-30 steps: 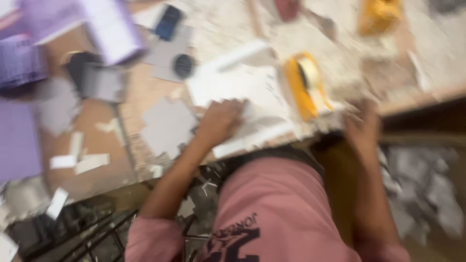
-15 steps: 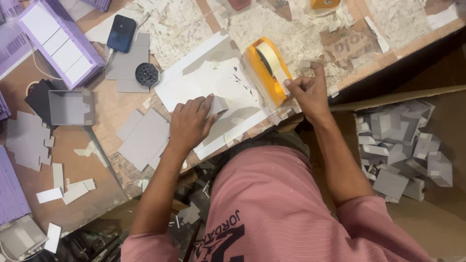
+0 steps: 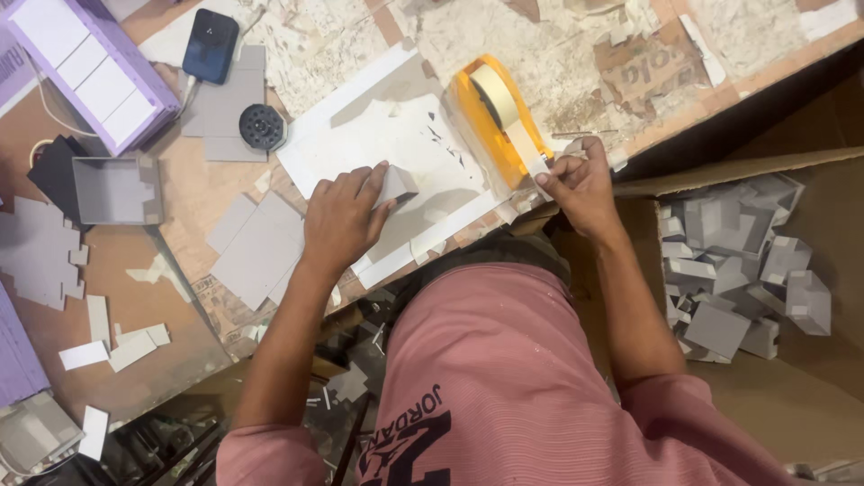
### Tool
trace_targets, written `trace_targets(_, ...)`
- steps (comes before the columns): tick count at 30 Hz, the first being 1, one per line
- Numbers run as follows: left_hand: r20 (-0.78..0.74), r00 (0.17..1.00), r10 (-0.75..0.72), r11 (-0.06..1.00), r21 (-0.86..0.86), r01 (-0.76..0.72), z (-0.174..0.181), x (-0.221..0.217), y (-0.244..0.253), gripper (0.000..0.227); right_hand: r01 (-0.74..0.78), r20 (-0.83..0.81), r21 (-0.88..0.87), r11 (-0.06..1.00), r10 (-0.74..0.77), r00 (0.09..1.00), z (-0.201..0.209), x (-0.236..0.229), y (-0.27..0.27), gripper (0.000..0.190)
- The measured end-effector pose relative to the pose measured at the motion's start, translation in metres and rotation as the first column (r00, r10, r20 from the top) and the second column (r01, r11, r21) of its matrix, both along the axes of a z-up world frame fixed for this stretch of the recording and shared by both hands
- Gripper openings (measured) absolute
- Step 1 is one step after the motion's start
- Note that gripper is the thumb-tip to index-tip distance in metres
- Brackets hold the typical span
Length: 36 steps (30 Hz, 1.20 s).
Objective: The person assembles small gray cardboard boxes by folding the flaps and securing them with clear adhesive tape from a yellow dispenser. The person repeatedly picks up flat pieces, folds them into box shapes, and tapes the edges to complete the assembly.
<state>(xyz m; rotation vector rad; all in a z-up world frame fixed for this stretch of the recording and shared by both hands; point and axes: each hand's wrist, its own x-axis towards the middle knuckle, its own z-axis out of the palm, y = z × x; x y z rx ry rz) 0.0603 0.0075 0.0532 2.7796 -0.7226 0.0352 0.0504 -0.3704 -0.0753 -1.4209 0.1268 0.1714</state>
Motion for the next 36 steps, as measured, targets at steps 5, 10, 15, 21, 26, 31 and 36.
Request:
trace_targets(5, 0.013, 1.000, -0.014, 1.000, -0.004, 0.014, -0.002, 0.000, 0.001, 0.056, 0.019, -0.038, -0.928, 0.372, -0.146, 0.989, 0.043, 0.008, -0.016, 0.018)
trace_targets(10, 0.027, 0.999, -0.016, 1.000, -0.004, 0.016, -0.003, -0.002, -0.001, 0.055, 0.215, 0.228, -0.696, 0.686, -0.073, 0.971, 0.116, 0.006, -0.022, 0.053)
trace_targets(15, 0.029, 0.999, -0.025, 1.000, 0.016, 0.025, -0.004, -0.005, 0.000, 0.056, -0.003, 0.238, -0.165, 0.986, 0.043, 0.970, 0.130, 0.009, 0.042, 0.083)
trace_targets(21, 0.063, 0.998, -0.028, 0.999, 0.025, 0.027, -0.007, -0.008, 0.000, 0.058, -0.342, 0.367, -0.318, 0.884, 0.447, 0.815, 0.102, 0.050, 0.127, 0.076)
trace_targets(26, 0.066, 0.998, -0.021, 0.999, 0.031, 0.019, -0.006, -0.010, 0.001, 0.057, -0.548, 0.217, -0.347, 0.761, 0.633, 0.743, 0.088, 0.065, 0.145, 0.069)
trace_targets(31, 0.107, 0.994, -0.012, 1.000, 0.014, 0.010, -0.004, -0.011, -0.001, 0.056, -0.640, 0.219, -0.296, 0.709, 0.702, 0.678, 0.086, 0.075, 0.153, 0.063)
trace_targets(36, 0.048, 0.999, -0.006, 1.000, -0.015, 0.007, -0.005, -0.011, 0.001, 0.056, -0.684, 0.192, -0.241, 0.689, 0.724, 0.662, 0.091, 0.082, 0.158, 0.073)
